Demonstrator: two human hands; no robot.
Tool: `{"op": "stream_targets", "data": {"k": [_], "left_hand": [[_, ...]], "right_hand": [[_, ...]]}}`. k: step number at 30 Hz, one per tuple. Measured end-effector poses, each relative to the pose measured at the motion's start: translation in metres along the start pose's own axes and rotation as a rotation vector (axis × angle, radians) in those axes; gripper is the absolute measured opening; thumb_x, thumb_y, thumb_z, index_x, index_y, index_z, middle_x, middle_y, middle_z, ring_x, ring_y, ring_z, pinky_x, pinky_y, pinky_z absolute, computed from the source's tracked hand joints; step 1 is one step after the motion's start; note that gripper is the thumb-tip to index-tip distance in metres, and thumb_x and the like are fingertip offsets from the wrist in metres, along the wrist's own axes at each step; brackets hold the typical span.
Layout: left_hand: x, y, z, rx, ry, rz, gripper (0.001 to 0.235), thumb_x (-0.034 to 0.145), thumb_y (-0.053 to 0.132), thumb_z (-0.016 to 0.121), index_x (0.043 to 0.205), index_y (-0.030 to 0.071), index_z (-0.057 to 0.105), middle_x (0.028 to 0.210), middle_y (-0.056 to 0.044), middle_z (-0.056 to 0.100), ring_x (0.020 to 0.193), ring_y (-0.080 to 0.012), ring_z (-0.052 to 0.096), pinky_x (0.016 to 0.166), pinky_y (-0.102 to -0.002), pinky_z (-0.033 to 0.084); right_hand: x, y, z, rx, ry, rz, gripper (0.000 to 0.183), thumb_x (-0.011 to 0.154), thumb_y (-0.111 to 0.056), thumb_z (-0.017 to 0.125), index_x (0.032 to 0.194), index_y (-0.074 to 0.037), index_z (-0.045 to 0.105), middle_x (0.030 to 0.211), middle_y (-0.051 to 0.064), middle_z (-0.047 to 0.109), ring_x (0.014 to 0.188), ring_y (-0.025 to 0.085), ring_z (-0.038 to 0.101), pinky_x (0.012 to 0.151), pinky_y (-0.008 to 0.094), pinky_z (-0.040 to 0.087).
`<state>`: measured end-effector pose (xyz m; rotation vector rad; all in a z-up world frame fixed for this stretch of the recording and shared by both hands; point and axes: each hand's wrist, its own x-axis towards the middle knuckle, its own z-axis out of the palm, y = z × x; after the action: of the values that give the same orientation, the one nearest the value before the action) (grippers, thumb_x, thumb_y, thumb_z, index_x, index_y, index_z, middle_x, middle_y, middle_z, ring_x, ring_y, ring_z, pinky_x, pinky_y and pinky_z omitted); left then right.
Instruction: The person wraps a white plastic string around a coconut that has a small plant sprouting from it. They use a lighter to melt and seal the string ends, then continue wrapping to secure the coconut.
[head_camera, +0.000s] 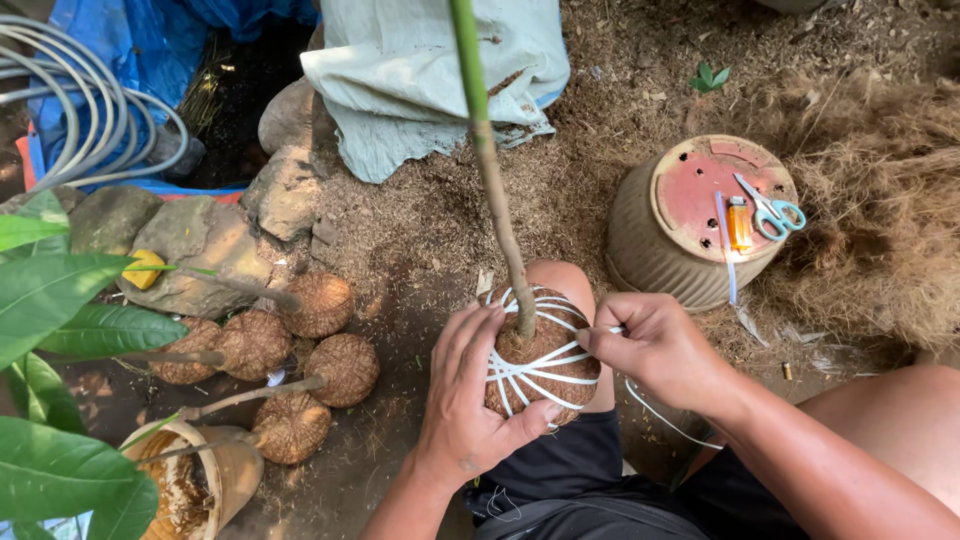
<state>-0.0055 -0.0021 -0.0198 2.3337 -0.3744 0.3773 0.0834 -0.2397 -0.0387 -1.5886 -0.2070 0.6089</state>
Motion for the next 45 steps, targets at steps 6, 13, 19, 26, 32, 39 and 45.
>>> {"op": "stream_targets", "data": {"k": [6, 13, 19, 26, 32, 39, 45], "left_hand": [[-0.001, -0.004, 0.001, -0.04, -0.001, 0.015, 0.094, 0.088, 0.057, 0.074, 0.149, -0.006, 0.042, 0.151, -0.026, 0.048, 0.146, -0.0455, 0.045, 0.123, -0.057, 0.036], [0.001, -0.021, 0.001, -0.124, 0.024, 0.067, 0.095, 0.088, 0.058, 0.075, 0.15, -0.007, 0.042, 0.151, -0.024, 0.05, 0.147, -0.0437, 0.046, 0.126, -0.056, 0.036], [-0.004, -0.039, 0.013, -0.518, 0.12, -0.036, 0.099, 0.094, 0.074, 0.056, 0.15, -0.007, 0.047, 0.155, -0.022, 0.048, 0.15, -0.0376, 0.043, 0.128, -0.05, 0.034], [0.013, -0.07, 0.029, -1.336, 0.357, -0.873, 0.099, 0.094, 0.077, 0.014, 0.131, -0.003, 0.062, 0.125, -0.022, 0.069, 0.115, -0.0332, 0.067, 0.103, -0.051, 0.051], [0.056, -0.079, 0.018, -1.571, -0.097, -0.616, 0.097, 0.097, 0.078, 0.019, 0.122, -0.004, 0.064, 0.128, -0.022, 0.07, 0.116, -0.0346, 0.069, 0.102, -0.053, 0.057], [0.081, -0.077, 0.04, -1.521, -0.288, -0.643, 0.097, 0.098, 0.077, 0.024, 0.128, -0.006, 0.064, 0.125, -0.024, 0.071, 0.115, -0.0342, 0.07, 0.102, -0.049, 0.058], [0.075, -0.037, -0.003, -0.616, -0.069, -0.203, 0.086, 0.105, 0.073, 0.028, 0.13, 0.001, 0.067, 0.13, -0.021, 0.072, 0.125, -0.0293, 0.067, 0.111, -0.041, 0.051]], "right_hand": [[0.007, 0.016, 0.001, 0.177, -0.058, -0.042, 0.027, 0.092, -0.006, 0.07, 0.067, -0.004, 0.059, 0.065, -0.005, 0.059, 0.064, 0.002, 0.05, 0.058, 0.024, 0.044], [0.016, 0.027, 0.005, 0.216, -0.094, -0.012, 0.028, 0.094, -0.008, 0.071, 0.068, -0.003, 0.06, 0.066, -0.004, 0.059, 0.065, 0.003, 0.05, 0.06, 0.024, 0.045], [0.02, 0.034, 0.016, 0.268, -0.059, 0.009, 0.033, 0.095, -0.009, 0.071, 0.065, -0.004, 0.058, 0.059, -0.005, 0.051, 0.055, 0.004, 0.039, 0.048, 0.026, 0.032], [0.017, 0.008, 0.041, 0.185, 0.066, -0.071, 0.037, 0.094, -0.013, 0.07, 0.061, -0.004, 0.056, 0.057, -0.005, 0.055, 0.056, 0.004, 0.046, 0.05, 0.027, 0.039], [-0.017, -0.029, 0.056, -0.036, 0.334, -0.015, 0.037, 0.09, -0.02, 0.074, 0.06, -0.002, 0.06, 0.055, -0.004, 0.053, 0.054, 0.005, 0.043, 0.048, 0.029, 0.038], [-0.026, -0.029, 0.061, -0.007, 0.44, 0.057, 0.037, 0.09, -0.021, 0.074, 0.06, -0.002, 0.064, 0.055, -0.003, 0.055, 0.053, 0.006, 0.044, 0.047, 0.029, 0.038], [-0.02, -0.027, 0.063, -0.013, 0.48, 0.028, 0.039, 0.091, -0.023, 0.073, 0.061, -0.001, 0.063, 0.055, -0.002, 0.058, 0.053, 0.005, 0.046, 0.047, 0.029, 0.039]]}}
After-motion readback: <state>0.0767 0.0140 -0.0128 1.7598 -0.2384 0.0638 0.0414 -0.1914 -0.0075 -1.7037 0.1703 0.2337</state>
